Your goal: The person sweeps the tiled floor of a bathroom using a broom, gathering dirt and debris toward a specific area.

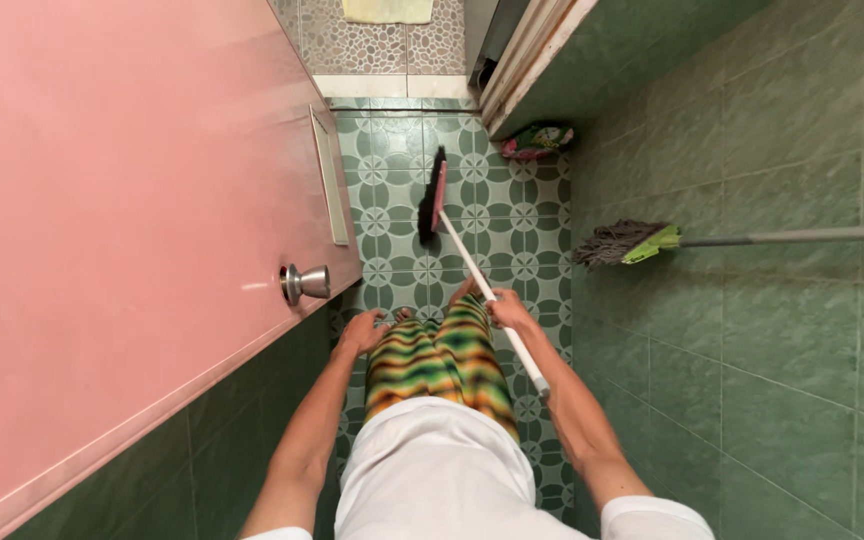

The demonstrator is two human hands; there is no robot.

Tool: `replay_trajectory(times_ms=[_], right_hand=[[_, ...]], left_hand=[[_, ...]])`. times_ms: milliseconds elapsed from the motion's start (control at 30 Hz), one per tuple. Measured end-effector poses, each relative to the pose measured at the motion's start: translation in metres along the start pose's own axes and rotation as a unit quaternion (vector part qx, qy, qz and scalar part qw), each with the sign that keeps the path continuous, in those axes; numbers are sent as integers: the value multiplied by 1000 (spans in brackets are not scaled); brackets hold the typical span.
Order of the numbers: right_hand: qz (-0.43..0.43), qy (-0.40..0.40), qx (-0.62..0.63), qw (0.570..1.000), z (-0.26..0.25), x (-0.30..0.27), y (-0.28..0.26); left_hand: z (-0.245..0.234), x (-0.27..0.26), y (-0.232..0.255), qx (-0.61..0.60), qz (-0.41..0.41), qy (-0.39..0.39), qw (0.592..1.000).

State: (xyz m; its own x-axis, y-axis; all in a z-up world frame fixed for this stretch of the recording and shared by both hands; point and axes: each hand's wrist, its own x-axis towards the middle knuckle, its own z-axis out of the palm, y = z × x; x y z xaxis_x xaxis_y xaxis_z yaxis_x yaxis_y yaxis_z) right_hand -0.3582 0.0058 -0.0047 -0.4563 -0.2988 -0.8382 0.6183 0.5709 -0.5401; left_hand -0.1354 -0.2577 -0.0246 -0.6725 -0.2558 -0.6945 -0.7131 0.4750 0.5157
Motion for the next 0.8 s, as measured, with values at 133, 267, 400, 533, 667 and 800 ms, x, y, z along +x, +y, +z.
replay_trajectory(times_ms=[133,267,400,533,667,800], right_hand=[[-37,-31,-61,997,8,7,-8],[-142,-96,-130,977,29,41,-39],[-97,-97,-193,972,44,65,-68],[-104,-114,-188,970,20,102,-80],[-1,-119,-78,990,-35,123,-87],[-33,-89,-102,990,-72,108,-96]], left_hand=[[-2,-2,9,-12,-31,5,999],[-4,-1,29,-23,-48,22,998],[-10,5,44,-39,-67,41,996],[-16,14,58,-50,-79,60,994],[-22,23,71,-57,-83,61,993],[-26,34,85,-39,-88,53,994]])
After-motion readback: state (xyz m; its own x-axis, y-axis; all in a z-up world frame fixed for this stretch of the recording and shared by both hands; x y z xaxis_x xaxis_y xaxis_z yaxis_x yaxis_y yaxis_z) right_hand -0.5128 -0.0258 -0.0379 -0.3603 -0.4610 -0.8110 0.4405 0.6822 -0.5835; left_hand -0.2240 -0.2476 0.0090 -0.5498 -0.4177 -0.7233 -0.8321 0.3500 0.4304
